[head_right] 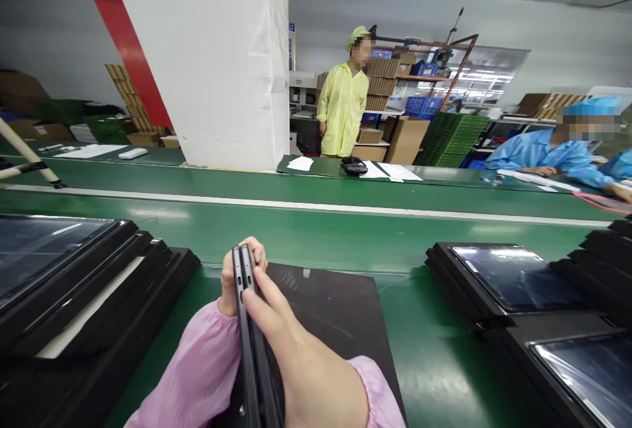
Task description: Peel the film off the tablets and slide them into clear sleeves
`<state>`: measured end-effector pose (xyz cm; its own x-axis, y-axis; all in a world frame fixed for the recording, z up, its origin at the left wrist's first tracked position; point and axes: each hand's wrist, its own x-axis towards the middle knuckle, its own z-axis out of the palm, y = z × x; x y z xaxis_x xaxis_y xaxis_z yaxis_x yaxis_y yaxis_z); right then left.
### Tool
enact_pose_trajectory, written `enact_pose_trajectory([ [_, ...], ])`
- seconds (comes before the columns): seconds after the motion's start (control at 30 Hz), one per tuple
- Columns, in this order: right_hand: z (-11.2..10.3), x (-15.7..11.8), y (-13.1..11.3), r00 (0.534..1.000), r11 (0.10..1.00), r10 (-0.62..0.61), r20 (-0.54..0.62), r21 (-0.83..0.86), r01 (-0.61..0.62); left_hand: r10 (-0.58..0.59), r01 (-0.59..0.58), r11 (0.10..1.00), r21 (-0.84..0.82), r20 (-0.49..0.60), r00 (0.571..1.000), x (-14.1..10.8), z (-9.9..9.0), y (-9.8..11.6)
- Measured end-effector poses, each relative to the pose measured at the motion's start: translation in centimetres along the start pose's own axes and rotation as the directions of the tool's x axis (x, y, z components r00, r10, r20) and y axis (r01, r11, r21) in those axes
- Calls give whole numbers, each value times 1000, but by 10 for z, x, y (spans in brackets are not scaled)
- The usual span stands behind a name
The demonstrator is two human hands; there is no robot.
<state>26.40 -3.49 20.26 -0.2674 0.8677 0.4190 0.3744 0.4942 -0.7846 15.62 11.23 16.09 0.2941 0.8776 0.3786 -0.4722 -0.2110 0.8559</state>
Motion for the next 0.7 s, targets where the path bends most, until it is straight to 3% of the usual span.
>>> enact_pose_trajectory([
  [0.13,-7,6,-2,984,994,-2,179,-111,23,108,-108,993,39,-6,994,11,-16,-4],
  [0.37,-13,21,-8,967,985,50,250,-172,-7,140,-139,989,42,-6,990,17,-18,-12],
  [0.6,-13,19,-1,969,989,39,246,-150,-2,59,-57,998,26,-93,994,18,-15,-5],
  [0.7,-9,18,5,991,987,31,127,-163,-10,-10,12,1000,7,-199,980,20,-11,-5],
])
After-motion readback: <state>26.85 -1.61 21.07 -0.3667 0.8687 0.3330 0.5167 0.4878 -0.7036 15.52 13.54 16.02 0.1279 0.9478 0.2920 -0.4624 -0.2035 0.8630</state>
